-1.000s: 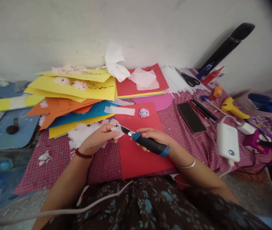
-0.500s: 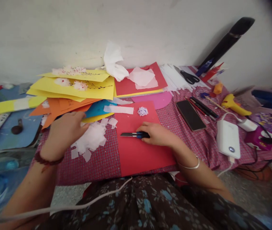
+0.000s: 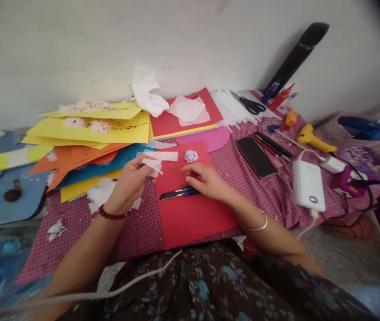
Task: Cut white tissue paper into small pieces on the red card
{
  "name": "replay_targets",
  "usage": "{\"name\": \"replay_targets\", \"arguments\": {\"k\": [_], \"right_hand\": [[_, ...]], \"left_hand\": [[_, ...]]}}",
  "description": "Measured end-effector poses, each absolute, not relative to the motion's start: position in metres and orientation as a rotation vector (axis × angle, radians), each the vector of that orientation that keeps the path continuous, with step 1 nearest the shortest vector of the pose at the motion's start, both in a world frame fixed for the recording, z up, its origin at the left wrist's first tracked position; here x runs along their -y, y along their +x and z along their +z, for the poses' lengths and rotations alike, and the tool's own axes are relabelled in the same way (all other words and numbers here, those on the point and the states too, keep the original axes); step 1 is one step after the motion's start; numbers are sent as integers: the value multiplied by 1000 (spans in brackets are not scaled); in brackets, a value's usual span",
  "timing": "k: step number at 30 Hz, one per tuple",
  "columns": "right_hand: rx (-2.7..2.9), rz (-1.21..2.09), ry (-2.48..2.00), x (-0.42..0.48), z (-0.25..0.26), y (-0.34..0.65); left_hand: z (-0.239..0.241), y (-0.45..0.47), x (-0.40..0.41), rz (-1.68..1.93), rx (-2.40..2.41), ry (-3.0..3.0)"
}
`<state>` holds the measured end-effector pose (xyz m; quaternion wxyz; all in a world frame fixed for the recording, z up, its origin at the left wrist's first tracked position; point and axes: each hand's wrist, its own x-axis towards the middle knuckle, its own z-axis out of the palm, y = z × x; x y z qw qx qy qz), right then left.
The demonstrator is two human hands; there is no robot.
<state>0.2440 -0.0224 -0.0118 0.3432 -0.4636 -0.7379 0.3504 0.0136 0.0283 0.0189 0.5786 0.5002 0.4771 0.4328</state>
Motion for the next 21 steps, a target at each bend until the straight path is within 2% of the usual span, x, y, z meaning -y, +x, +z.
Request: {"name": "replay_targets", "arguments": {"k": [6, 14, 19, 21], "right_hand": [[1635, 1182, -1069, 28, -19, 227], [1681, 959, -1132, 25, -26, 221], [1249, 1472, -1035, 20, -31, 225], [1171, 1575, -971, 19, -30, 226]], "left_hand": [[2, 48, -4, 799, -1045, 815], [-13, 56, 8, 702, -1012, 849], [-13, 54, 9, 719, -995, 853], [-14, 53, 9, 732, -1008, 851]]}}
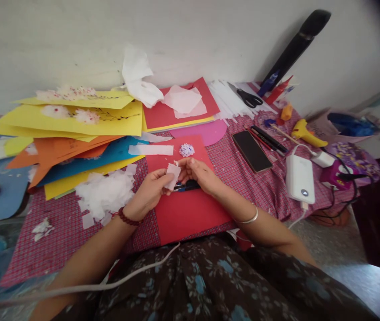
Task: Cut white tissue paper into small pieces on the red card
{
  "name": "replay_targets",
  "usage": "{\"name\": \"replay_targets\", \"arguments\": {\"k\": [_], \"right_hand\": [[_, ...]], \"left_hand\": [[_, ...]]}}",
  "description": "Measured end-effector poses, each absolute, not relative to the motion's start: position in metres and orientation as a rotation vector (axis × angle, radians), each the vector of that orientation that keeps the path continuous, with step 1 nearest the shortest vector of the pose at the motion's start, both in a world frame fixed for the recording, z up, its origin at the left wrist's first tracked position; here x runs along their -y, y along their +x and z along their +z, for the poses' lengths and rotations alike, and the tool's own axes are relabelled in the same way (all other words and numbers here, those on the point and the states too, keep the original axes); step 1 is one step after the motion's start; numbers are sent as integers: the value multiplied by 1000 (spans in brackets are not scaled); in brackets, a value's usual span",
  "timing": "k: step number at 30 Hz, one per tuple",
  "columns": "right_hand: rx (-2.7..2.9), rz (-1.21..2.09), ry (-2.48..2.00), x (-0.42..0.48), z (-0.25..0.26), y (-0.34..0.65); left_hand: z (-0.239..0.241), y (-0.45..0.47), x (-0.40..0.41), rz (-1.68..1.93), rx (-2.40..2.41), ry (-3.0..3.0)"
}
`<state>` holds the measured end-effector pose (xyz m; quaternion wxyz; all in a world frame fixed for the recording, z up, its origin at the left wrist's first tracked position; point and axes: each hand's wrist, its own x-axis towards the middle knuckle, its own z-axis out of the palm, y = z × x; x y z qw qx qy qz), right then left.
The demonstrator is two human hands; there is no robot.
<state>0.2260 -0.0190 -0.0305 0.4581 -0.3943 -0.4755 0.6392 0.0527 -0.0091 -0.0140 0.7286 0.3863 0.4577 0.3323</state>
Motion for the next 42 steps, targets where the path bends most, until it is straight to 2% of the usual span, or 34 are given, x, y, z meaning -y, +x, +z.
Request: {"name": "replay_targets", "arguments": {"k": [7, 12, 24, 29, 42], "right_hand": [[1120, 1553, -1005, 20, -28, 220], [891, 1549, -1025, 16, -30, 223], [881, 1642, -1046, 16, -29, 223], [1096, 1495, -1166, 18, -25, 222], [1286, 1502, -1122, 24, -20, 222]], "left_hand": [[-16, 54, 11, 743, -975, 950], [-18, 45, 9, 855, -769, 985], [-10, 37, 11, 1080, -816, 2328], [-3, 40, 15, 1103, -985, 2164], [-10, 42, 12, 1016, -1053, 1746]]}}
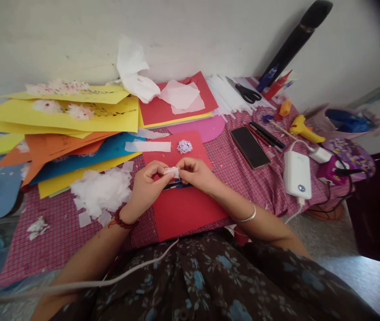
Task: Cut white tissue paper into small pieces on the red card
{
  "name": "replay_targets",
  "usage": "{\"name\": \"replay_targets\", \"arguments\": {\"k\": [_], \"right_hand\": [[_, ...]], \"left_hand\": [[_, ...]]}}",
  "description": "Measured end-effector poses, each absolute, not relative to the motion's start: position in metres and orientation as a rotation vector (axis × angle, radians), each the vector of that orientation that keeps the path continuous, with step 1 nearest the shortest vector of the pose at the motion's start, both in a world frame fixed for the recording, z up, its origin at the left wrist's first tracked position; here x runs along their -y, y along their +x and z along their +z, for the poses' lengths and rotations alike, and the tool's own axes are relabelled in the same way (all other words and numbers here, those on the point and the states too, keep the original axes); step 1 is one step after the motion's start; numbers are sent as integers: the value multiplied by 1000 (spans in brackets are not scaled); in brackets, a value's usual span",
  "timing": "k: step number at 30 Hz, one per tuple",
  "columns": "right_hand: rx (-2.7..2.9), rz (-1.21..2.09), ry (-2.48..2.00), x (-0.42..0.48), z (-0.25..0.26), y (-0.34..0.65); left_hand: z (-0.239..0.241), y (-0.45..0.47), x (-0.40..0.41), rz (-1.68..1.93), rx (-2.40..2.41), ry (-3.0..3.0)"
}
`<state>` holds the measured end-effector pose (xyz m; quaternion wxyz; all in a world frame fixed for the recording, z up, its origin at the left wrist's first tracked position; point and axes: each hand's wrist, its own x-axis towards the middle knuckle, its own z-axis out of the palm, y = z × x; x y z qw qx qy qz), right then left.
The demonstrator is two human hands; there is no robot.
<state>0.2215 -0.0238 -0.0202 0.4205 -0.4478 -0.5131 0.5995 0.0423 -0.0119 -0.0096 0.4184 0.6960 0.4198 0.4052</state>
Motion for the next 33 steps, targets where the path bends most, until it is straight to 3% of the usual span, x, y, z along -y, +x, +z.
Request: {"name": "replay_targets", "arguments": {"k": [24, 29, 33], "right_hand": [[1502, 1318, -1204, 26, -22, 223], [1712, 1216, -1243, 27, -23, 226], [1835, 1166, -1261, 28, -23, 224]], "left_hand": [[-10, 36, -2, 986, -1025, 1374], [2, 20, -12, 587, -938, 1850], [7, 28, -2, 542, -864, 2321]]}}
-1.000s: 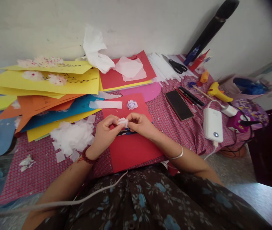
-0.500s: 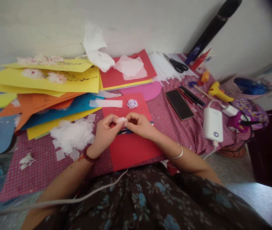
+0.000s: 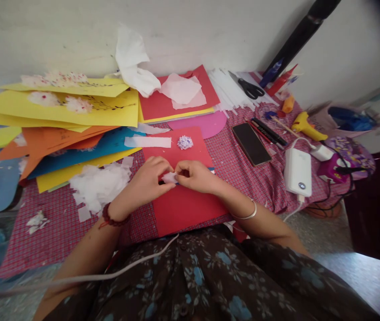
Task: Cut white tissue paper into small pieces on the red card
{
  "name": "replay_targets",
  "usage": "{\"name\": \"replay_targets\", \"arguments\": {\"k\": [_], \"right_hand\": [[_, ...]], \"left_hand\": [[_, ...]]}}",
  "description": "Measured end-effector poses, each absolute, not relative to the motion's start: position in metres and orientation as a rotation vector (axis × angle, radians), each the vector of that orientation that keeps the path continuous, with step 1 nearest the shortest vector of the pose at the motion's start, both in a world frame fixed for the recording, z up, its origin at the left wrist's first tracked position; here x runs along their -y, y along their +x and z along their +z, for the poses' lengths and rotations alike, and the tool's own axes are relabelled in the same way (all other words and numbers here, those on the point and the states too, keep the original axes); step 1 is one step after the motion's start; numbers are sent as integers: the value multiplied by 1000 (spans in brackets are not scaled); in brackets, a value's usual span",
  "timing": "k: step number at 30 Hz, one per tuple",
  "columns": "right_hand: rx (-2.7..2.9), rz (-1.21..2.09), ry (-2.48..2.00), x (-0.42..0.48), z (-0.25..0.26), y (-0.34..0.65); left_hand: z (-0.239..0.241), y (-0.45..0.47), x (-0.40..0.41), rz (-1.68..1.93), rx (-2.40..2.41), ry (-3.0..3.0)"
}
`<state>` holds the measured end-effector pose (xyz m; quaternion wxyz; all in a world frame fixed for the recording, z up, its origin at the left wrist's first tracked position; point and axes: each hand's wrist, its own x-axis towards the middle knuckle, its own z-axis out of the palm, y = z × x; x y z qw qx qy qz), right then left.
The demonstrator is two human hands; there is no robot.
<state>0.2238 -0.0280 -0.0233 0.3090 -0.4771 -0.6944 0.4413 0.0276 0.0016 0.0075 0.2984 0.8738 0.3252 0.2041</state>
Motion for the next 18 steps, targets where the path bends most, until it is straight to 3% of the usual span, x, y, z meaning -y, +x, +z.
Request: {"name": "replay_targets", "arguments": {"k": [5, 13, 18], "right_hand": [[1754, 1232, -1242, 26, -19, 227], [2291, 829, -1293, 21, -8, 253], [1895, 972, -1289, 22, -14, 244]], "left_hand": [[7, 34, 7, 650, -936, 2213], [-2, 24, -12, 1101, -998, 857], [-6, 28, -8, 1140, -1033, 1074]]}}
